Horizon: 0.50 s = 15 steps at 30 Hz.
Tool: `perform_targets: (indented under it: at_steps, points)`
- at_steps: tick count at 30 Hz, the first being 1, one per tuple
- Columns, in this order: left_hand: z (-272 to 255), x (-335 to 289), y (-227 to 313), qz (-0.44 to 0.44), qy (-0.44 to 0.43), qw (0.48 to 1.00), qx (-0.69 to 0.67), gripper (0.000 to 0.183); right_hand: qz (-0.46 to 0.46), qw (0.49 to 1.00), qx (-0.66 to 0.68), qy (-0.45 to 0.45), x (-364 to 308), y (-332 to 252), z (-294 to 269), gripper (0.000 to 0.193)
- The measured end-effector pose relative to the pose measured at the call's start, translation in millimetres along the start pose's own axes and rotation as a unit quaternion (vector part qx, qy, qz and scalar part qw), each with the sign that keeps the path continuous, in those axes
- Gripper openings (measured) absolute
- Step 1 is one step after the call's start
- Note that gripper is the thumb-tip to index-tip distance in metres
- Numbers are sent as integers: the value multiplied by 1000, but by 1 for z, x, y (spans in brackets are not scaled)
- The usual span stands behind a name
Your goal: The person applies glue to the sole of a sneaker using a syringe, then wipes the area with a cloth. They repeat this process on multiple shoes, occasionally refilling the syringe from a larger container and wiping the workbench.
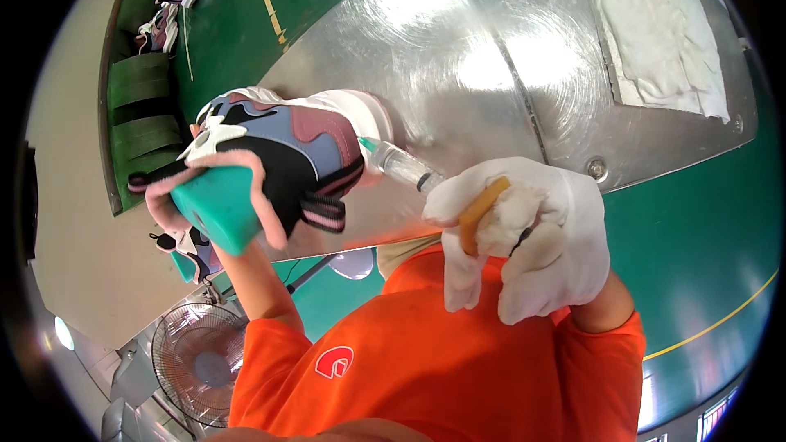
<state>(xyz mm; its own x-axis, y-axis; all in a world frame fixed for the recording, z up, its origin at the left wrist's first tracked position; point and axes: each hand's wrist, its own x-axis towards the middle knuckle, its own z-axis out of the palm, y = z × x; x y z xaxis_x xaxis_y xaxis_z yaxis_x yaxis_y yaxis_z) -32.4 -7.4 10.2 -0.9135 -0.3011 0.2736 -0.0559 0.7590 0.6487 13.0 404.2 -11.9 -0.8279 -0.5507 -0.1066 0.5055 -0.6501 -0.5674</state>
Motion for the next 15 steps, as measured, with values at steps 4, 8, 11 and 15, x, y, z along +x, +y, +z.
perform_targets:
  at_steps: [4,8,11,15]
  points:
    - [-1,5,-4,196,-83,911,-352,26,-39,999,-21,27,5,12,-1,19]
    - [-18,-6,1,199,-104,925,-307,25,-1,1000,2,8,2,2,0,30]
    - [-17,-36,22,133,18,982,-130,22,-64,997,34,-26,8,14,-2,26]
    - [-16,-71,47,-32,-1,969,-246,37,-113,991,37,-60,10,26,-5,29]
